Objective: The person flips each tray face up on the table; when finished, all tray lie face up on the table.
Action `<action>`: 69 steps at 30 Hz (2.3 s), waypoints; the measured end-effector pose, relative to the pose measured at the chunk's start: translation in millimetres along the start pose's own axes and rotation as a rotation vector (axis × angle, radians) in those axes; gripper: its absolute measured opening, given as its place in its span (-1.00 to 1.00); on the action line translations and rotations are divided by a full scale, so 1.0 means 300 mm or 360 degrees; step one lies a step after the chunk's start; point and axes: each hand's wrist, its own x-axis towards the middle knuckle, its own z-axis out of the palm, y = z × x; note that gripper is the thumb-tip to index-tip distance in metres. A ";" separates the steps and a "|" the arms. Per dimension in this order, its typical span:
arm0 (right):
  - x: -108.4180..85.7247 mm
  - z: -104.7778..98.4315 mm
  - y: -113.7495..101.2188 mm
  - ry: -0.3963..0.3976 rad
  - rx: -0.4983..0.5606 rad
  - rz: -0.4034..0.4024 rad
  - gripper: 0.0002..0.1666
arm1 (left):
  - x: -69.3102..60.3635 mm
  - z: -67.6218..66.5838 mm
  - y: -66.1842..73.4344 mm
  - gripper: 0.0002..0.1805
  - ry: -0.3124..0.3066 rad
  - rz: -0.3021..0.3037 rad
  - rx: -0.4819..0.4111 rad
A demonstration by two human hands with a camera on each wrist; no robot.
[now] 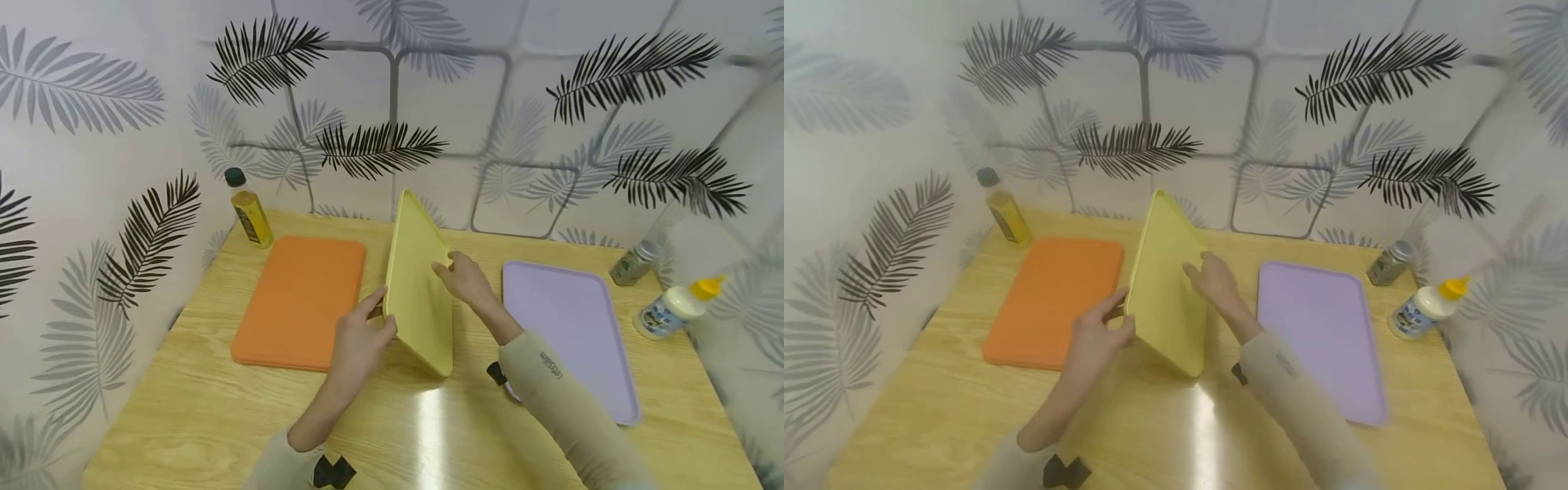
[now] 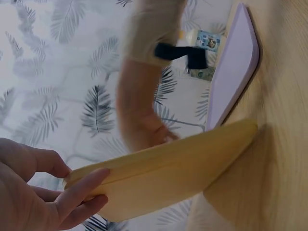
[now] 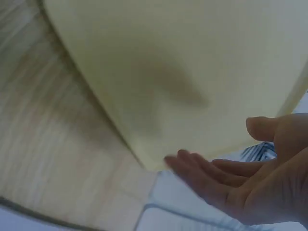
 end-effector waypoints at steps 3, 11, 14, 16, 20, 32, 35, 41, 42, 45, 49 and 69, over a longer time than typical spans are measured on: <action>0.001 0.017 0.095 -0.0067 -0.0262 0.0078 -0.27 | 0.011 -0.025 -0.041 -0.43 0.0003 -0.0179 -0.0276; -0.011 0.000 0.230 -0.0114 -0.0084 0.0225 -0.42 | 0.033 -0.069 -0.090 -0.43 -0.0003 -0.0339 -0.0591; -0.018 -0.007 0.250 -0.0181 0.0165 0.0234 -0.47 | 0.034 -0.078 -0.093 -0.44 -0.0003 -0.0339 -0.0674; -0.019 -0.008 0.262 -0.0226 0.0348 0.0267 -0.42 | 0.032 -0.081 -0.094 -0.44 0.0001 -0.0336 -0.0729; -0.013 -0.001 0.286 -0.0230 0.0480 0.0275 -0.38 | 0.030 -0.081 -0.105 -0.44 0.0019 -0.0340 -0.0795; -0.051 -0.021 0.286 -0.0226 0.0649 0.0337 -0.38 | 0.062 -0.114 -0.141 -0.50 -0.0060 -0.0541 -0.1048; -0.063 -0.028 0.305 -0.0235 0.0649 0.0314 -0.39 | 0.076 -0.125 -0.154 -0.49 -0.0152 -0.0591 -0.1054; -0.091 -0.043 0.333 -0.0209 0.0621 0.0323 -0.39 | 0.109 -0.138 -0.185 -0.47 -0.0313 -0.0657 -0.0995; -0.096 -0.045 0.334 -0.0203 0.0623 0.0326 -0.39 | 0.113 -0.139 -0.189 -0.46 -0.0332 -0.0664 -0.0966; -0.111 -0.050 0.335 -0.0182 0.0643 0.0325 -0.40 | 0.126 -0.141 -0.201 -0.44 -0.0375 -0.0699 -0.0855; -0.130 -0.058 0.334 -0.0181 0.0656 0.0299 -0.38 | 0.150 -0.143 -0.217 -0.44 -0.0407 -0.0748 -0.0746; -0.205 -0.086 0.314 -0.0090 0.0583 0.0260 -0.33 | 0.294 -0.134 -0.266 -0.51 -0.0512 -0.0834 -0.0382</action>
